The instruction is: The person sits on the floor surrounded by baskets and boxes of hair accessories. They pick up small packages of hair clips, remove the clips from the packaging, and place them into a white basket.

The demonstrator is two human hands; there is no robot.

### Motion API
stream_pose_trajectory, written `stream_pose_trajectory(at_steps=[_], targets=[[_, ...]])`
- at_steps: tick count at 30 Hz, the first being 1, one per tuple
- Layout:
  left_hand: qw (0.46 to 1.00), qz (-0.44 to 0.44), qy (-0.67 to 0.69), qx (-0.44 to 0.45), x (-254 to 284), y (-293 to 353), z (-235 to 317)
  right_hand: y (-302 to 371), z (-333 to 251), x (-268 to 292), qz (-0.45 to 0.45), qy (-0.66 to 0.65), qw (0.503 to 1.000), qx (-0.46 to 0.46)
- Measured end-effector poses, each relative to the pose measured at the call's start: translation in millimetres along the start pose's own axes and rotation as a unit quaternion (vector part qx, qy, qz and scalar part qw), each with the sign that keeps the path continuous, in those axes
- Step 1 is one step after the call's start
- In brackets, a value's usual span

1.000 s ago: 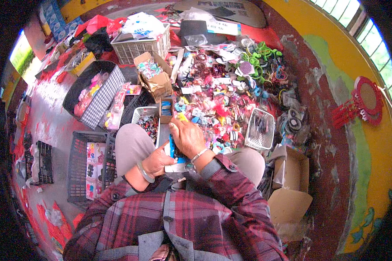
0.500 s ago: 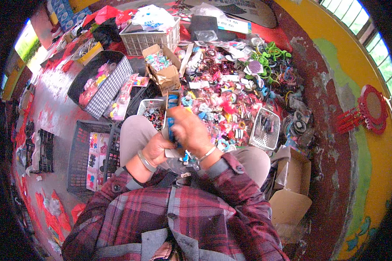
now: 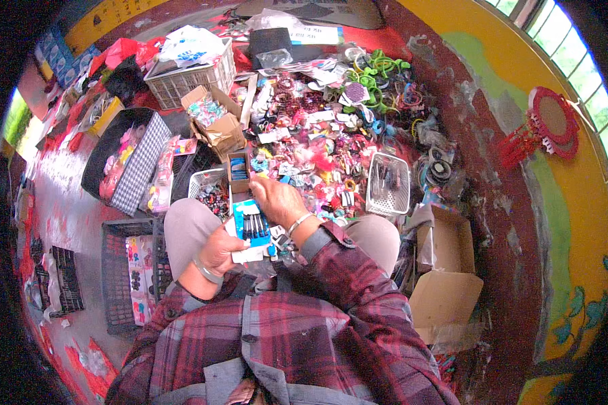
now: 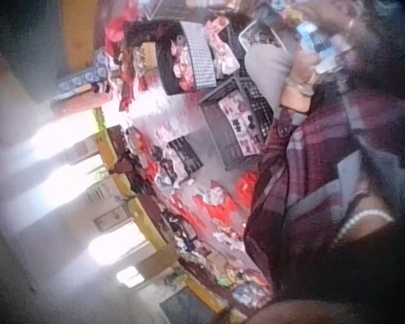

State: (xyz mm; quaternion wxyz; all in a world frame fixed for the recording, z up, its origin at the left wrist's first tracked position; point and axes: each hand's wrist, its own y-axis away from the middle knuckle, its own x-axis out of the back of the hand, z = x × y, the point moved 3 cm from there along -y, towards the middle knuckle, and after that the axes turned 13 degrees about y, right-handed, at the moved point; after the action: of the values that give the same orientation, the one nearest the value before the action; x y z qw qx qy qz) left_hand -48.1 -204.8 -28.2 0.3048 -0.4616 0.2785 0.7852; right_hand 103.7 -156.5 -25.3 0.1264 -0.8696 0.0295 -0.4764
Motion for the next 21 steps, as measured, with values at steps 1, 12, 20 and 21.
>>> stream_pose_trajectory(at_steps=[1, 12, 20, 21], targets=[[1.000, 0.003, 0.002, -0.009, -1.7, 0.3, 1.4, -3.2, 9.9, 0.6, -0.027, -0.023, 0.999, -0.036], [0.999, 0.017, 0.034, -0.027, 23.1, -1.1, 16.7, -2.7, 23.4, -2.1, -0.116, -0.299, 0.947, -0.013], [0.997, -0.001, 0.079, -0.026, 30.0, -6.3, 16.1, 10.9, 18.4, 6.5, -0.233, -0.489, 0.812, -0.216], [0.996, 0.000, 0.091, -0.020, 29.2, -8.4, 16.7, 11.7, 19.0, 8.6, -0.216, -0.484, 0.818, -0.224]])
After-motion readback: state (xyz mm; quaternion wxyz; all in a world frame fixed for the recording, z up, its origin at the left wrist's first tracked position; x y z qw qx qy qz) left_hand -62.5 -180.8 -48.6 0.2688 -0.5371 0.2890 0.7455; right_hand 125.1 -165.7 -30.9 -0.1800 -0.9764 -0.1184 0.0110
